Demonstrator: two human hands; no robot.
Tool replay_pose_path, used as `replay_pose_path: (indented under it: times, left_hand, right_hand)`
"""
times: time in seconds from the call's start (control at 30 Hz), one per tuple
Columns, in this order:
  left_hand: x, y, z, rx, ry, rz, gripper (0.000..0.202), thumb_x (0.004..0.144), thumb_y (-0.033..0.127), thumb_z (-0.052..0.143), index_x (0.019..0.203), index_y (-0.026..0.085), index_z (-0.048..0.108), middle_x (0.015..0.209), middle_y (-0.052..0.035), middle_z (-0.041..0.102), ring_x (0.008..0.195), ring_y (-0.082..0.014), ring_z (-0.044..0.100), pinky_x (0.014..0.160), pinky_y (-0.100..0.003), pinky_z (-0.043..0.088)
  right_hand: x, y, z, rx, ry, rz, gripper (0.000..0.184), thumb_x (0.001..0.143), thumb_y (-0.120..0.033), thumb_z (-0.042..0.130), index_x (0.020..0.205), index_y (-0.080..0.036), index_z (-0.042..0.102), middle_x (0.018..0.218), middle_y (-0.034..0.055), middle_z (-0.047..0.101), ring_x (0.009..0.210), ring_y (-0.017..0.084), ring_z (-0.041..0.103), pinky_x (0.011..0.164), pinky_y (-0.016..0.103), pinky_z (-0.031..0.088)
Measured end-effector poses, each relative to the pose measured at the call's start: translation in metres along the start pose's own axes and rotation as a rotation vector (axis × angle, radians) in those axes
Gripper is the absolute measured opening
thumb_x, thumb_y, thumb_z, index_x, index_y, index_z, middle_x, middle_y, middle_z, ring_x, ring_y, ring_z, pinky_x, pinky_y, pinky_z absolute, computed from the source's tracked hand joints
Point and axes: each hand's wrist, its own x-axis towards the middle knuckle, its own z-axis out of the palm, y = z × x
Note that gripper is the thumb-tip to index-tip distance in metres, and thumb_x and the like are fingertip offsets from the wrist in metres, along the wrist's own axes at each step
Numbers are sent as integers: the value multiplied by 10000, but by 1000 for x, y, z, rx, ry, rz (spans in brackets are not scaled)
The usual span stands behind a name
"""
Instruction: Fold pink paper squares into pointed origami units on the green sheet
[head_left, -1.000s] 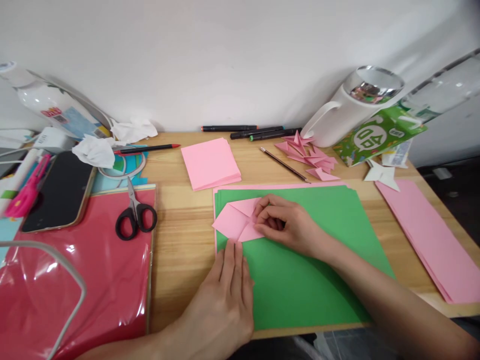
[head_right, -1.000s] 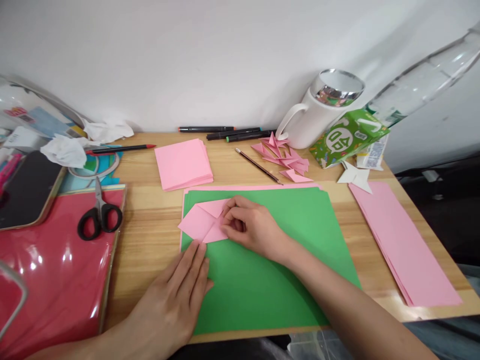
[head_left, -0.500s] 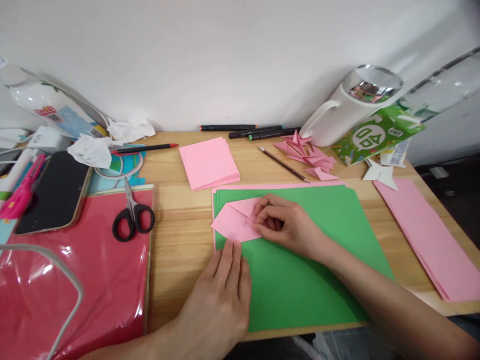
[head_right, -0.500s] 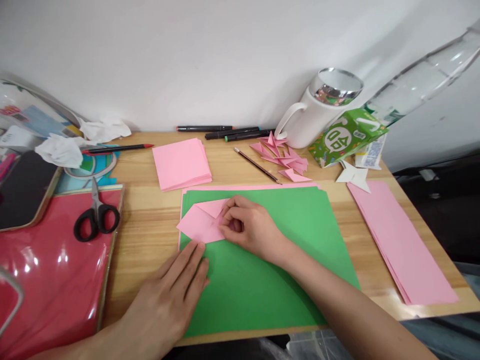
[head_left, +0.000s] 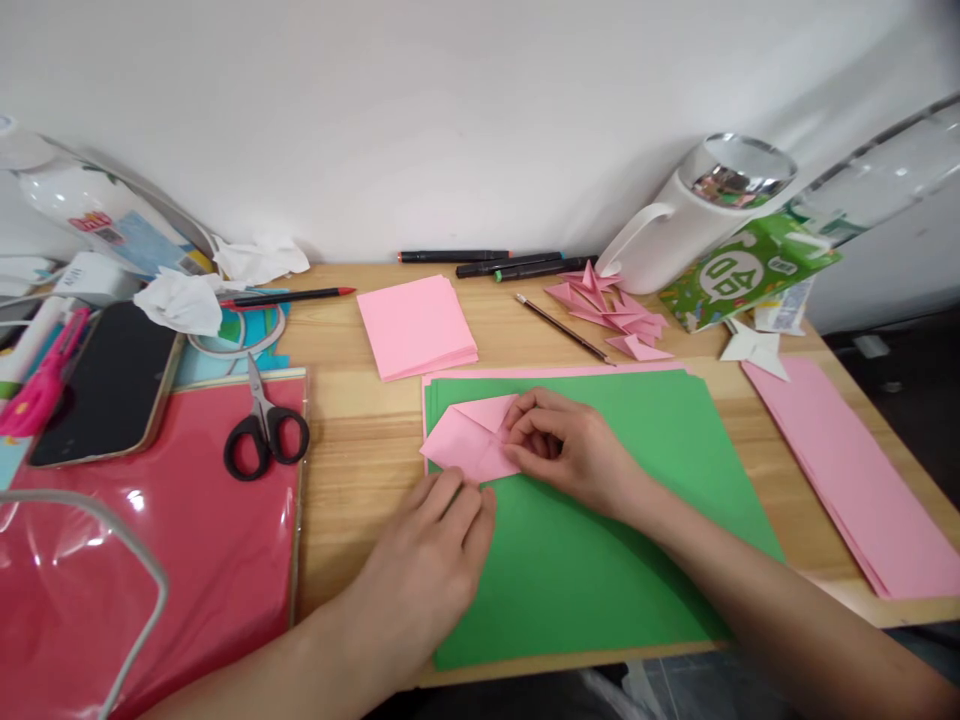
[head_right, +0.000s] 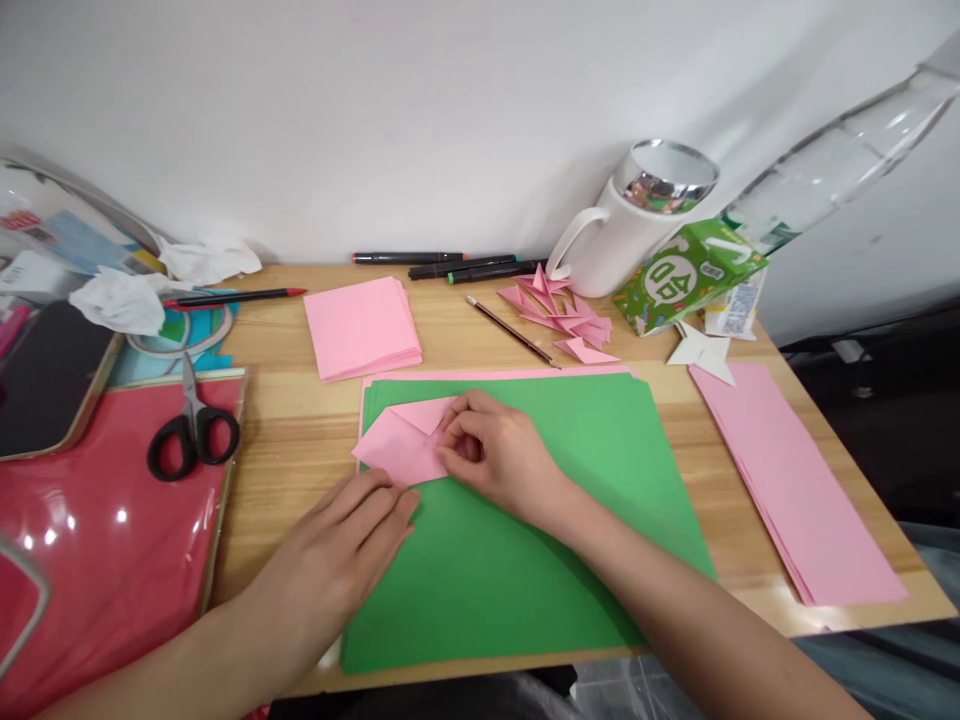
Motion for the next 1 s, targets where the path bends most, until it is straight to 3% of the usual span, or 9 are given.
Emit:
replay_pose_path:
  times: [0.23,0.6,0.7,0.8,1.0]
  left_hand:
    - [6,-4,4,-19,-2,-38,252,925,141,387,1090,50,554,831,-78,555,790,-207,508,722,-366,493]
    - [13,-4,7,0,-11,-33,264,939,124,337,974,60,591,769,-63,546,723,-196,473,606,-324,439]
    - [14,-5,6,2,-16,-24,272,944,151,350,947,75,611,957,-118,608,817,-211,502,672,-352,461]
    - [15,-6,5,48,-37,36,290,950,182,357,929,89,631,1214,-150,569,883,-217,515,734,-382,471]
    - [12,-7,9,127,-27,58,351,969,217,319,1081,36,597,1198,-157,602,957,-236,545,795,-387,484]
  right_hand:
    - [-1,-1,1,-50,-15,0,93,778,-135,594,689,-156,581,872,49,592,545,75,463,497,223,383]
    - [-1,-1,0,-19,-22,31,73,788,-103,598,739,-156,585,875,34,579,545,73,459,519,220,390]
    - [-1,1,0,-29,-26,24,72,789,-94,593,748,-153,585,875,35,575,547,74,454,520,219,386]
    - [-2,2,2,-52,-15,16,79,787,-79,591,751,-147,574,883,40,571,548,75,451,519,217,380]
    - [-3,2,3,-96,2,-20,54,805,-115,604,772,-150,579,893,49,575,573,88,468,542,223,393]
